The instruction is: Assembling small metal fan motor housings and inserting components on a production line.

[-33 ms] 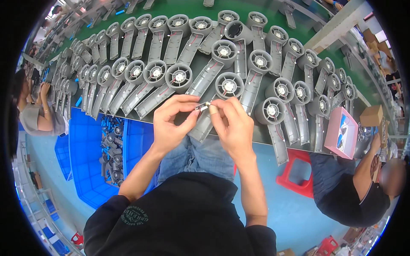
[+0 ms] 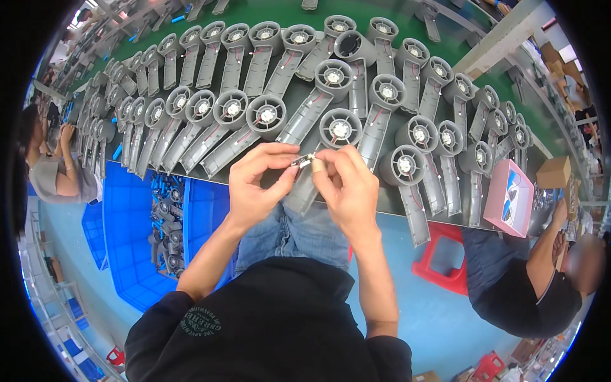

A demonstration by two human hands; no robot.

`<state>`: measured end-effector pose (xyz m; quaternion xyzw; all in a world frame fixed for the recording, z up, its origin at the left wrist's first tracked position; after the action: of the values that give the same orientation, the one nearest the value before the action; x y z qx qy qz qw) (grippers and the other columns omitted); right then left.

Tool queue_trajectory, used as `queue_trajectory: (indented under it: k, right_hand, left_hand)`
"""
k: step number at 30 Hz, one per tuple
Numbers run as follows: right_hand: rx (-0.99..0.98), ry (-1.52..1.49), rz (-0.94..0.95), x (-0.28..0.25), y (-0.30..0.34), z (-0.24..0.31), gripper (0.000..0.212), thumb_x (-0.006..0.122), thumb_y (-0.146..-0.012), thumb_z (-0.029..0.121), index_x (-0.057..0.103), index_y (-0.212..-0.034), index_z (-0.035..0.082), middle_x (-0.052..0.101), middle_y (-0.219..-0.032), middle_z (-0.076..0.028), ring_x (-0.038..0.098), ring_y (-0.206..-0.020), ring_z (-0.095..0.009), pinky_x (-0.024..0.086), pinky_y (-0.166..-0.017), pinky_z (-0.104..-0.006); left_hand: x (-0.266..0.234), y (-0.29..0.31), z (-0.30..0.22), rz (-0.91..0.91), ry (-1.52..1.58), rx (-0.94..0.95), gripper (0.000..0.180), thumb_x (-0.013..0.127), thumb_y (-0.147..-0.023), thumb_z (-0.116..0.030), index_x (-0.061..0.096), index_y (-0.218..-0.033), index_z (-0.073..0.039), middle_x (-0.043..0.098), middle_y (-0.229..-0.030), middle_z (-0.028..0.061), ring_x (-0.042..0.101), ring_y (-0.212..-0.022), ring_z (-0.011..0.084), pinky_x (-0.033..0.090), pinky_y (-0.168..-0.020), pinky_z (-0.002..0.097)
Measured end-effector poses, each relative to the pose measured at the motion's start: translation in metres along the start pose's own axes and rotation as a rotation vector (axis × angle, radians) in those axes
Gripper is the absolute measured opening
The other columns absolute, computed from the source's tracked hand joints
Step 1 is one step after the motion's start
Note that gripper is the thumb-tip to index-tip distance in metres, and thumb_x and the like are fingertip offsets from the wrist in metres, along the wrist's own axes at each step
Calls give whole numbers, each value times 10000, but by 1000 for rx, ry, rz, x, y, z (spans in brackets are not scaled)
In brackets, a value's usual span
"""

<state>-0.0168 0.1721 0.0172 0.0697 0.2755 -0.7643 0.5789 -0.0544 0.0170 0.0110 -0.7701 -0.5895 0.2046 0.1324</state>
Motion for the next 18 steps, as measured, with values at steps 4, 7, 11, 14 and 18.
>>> queue_trajectory:
  k: [4, 7, 11, 14, 18]
  right_hand:
    - [70, -113, -36, -5, -2, -2, 73, 668, -822, -35, 650, -892, -32, 501, -737, 18, 418, -580, -24, 327, -499, -192]
    - [140, -138, -6, -5, -2, -4, 68, 668, -821, -28, 653, -887, -37, 514, -723, 16, 421, -588, -21, 328, -507, -189]
    - [177, -124, 38, -6, -2, -8, 75, 659, -838, -15, 657, -907, -43, 557, -746, 21, 435, -607, -7, 332, -518, -183]
    - [254, -248, 75, -3, 0, -16, 77, 651, -856, -1, 667, -922, -35, 590, -749, 30, 445, -609, 6, 327, -511, -174]
    - [337, -306, 91, 0, 3, -21, 90, 647, -867, 9, 678, -947, -19, 590, -714, 49, 436, -573, 19, 307, -477, -167]
  left_hand:
    - [5, 1, 1, 27, 9, 34, 122, 666, -769, 95, 659, -885, 58, 665, -1055, 189, 671, -896, 204, 537, -777, 270]
    - [10, 2, 1, 26, -2, 39, 97, 636, -787, 103, 609, -866, 54, 668, -1060, 197, 665, -925, 198, 540, -787, 278]
    - [14, 3, 4, 2, 45, 13, 112, 605, -804, 110, 547, -874, 45, 666, -1084, 213, 654, -941, 176, 534, -786, 274]
    - [15, 4, 4, -27, 28, 48, 111, 620, -786, 86, 567, -876, 48, 677, -1070, 182, 670, -885, 183, 542, -753, 277]
    - [15, 6, 11, -86, 36, -20, 120, 643, -759, 62, 601, -871, 54, 690, -1048, 147, 686, -824, 189, 552, -706, 278]
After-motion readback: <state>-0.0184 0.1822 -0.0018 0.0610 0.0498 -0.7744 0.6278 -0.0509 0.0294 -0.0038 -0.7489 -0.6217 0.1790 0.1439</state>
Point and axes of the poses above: each hand's wrist, its own y-axis away from the middle knuckle, its own x-axis out of the palm, z = x × y, the point moved 7 cm from there along -y, towards the middle knuckle
